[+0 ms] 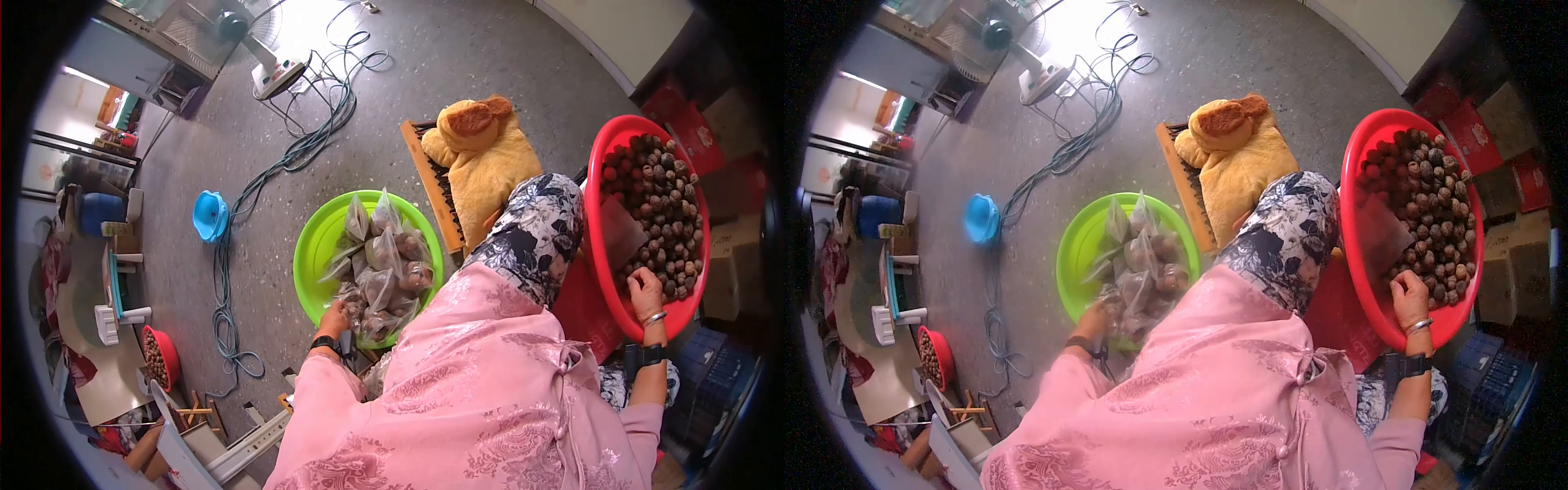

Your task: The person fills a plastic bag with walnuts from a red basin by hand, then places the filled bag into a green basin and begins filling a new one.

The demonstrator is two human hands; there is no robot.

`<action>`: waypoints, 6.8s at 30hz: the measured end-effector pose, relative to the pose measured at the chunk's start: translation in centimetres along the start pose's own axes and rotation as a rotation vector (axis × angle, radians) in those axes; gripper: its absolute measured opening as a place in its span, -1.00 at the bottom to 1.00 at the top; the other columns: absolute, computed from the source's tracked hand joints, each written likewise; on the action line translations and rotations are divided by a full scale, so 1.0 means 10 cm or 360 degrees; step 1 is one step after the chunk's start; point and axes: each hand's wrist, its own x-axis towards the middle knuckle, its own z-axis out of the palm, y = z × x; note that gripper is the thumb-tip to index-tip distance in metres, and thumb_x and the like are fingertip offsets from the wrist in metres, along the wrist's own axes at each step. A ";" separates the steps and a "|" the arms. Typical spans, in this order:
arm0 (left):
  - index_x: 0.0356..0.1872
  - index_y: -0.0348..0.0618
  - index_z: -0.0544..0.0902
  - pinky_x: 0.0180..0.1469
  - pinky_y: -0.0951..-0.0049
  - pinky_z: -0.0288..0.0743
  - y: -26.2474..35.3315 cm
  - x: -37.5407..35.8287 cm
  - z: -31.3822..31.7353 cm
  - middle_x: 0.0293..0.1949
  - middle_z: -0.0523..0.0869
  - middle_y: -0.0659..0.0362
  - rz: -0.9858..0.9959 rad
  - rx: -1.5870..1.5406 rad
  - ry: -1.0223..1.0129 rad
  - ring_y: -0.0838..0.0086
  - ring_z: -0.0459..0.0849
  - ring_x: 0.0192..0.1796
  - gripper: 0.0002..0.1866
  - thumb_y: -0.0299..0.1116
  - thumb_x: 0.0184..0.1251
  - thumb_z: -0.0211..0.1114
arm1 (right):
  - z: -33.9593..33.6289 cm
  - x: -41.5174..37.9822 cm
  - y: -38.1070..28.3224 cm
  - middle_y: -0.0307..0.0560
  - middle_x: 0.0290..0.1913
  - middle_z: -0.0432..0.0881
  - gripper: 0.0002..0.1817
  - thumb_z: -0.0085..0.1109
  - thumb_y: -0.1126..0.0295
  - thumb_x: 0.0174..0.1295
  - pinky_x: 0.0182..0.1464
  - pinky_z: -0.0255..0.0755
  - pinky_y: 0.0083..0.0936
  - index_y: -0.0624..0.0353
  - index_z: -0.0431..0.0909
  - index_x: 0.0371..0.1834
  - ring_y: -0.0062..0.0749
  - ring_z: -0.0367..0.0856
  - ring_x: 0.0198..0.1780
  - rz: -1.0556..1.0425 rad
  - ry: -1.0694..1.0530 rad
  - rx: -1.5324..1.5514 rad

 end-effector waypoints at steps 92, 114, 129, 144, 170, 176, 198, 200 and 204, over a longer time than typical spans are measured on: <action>-0.15 -0.15 0.60 -0.51 0.68 0.24 6.76 -1.05 0.89 -0.42 0.59 0.36 0.1327 -0.1349 -0.0984 0.74 0.42 -0.51 -0.88 -0.40 0.51 0.11 | -0.52 0.15 0.19 -0.28 -0.21 0.67 -0.78 0.11 0.36 0.36 -0.17 0.52 -0.62 0.17 0.60 -0.02 -0.66 0.59 -0.26 0.0193 0.0176 0.1825; 0.08 -0.24 0.47 -0.42 0.44 0.44 6.70 -1.42 1.06 -0.53 0.56 0.18 0.2276 -0.0010 -0.0482 0.46 0.52 -0.51 -0.60 -0.42 0.25 0.33 | -0.29 0.19 -0.08 -0.01 -0.30 0.76 -0.78 0.21 0.39 0.15 -0.07 0.55 -0.44 0.23 0.71 -0.19 -0.35 0.72 -0.19 0.0503 -0.0072 0.1437; -0.04 -0.19 0.72 -0.62 0.62 0.34 6.72 -1.59 0.83 -0.58 0.58 0.33 0.1618 -0.0445 -0.0534 0.70 0.47 -0.63 -0.75 -0.45 0.30 0.22 | -0.65 0.02 0.50 0.12 -0.35 0.68 -0.86 0.23 0.35 0.13 -0.16 0.53 -0.09 0.17 0.61 -0.34 0.07 0.68 -0.21 0.0709 0.0721 -0.0200; 0.05 -0.24 0.69 -0.62 0.63 0.30 6.72 -1.53 0.84 -0.53 0.60 0.33 0.1540 -0.0435 -0.0808 0.70 0.45 -0.64 -0.70 -0.39 0.35 0.22 | -0.56 0.11 0.51 0.11 -0.20 0.74 -0.78 0.02 0.46 0.24 -0.08 0.61 -0.17 0.15 0.71 -0.25 -0.02 0.73 -0.09 0.0881 0.0264 -0.0598; -0.01 -0.28 0.72 -0.04 0.56 0.55 6.71 -1.66 0.71 -0.18 0.78 0.13 0.1646 -0.0638 -0.0754 0.57 0.69 -0.16 -0.67 -0.54 0.25 0.11 | -0.70 -0.08 -0.49 0.12 -0.10 0.68 -0.59 0.23 0.34 0.27 -0.10 0.57 -0.22 0.06 0.41 0.17 0.02 0.68 -0.05 -0.0151 0.0247 0.0291; -0.06 -0.30 0.73 -0.09 0.58 0.55 6.66 -1.61 0.74 -0.20 0.78 0.16 0.1690 -0.0733 -0.0711 0.59 0.67 -0.19 -0.69 -0.55 0.23 0.11 | -0.64 -0.05 -0.47 0.12 -0.11 0.68 -0.55 0.27 0.38 0.22 -0.10 0.58 -0.20 0.08 0.41 0.18 0.02 0.68 -0.07 -0.0344 0.0349 0.0179; -0.15 -0.32 0.74 -0.21 0.64 0.52 6.58 -1.54 0.81 -0.29 0.78 0.20 0.1817 -0.1031 -0.0527 0.66 0.63 -0.30 -0.72 -0.60 0.24 0.09 | -0.67 0.08 -0.41 0.07 -0.23 0.68 -0.84 0.15 0.53 0.18 -0.09 0.54 -0.25 0.14 0.62 -0.18 0.01 0.67 -0.14 -0.0464 0.0540 0.0497; -0.15 -0.32 0.74 -0.28 0.69 0.48 6.58 -1.46 0.86 -0.33 0.76 0.24 0.1836 -0.1110 -0.0435 0.70 0.59 -0.35 -0.73 -0.61 0.25 0.10 | -0.79 0.07 -0.42 -0.05 -0.29 0.67 -0.84 0.16 0.63 0.14 -0.17 0.55 -0.40 0.19 0.61 -0.23 -0.25 0.69 -0.23 -0.0438 0.0603 0.0617; -0.13 -0.31 0.74 -0.35 0.70 0.43 6.61 -1.46 0.82 -0.38 0.73 0.28 0.1661 -0.1274 -0.0525 0.73 0.55 -0.41 -0.74 -0.59 0.27 0.11 | -1.03 0.12 -0.24 0.03 -0.24 0.69 -0.89 0.15 0.52 0.16 -0.09 0.54 -0.30 0.15 0.64 -0.27 -0.09 0.68 -0.13 -0.0116 0.0991 0.0680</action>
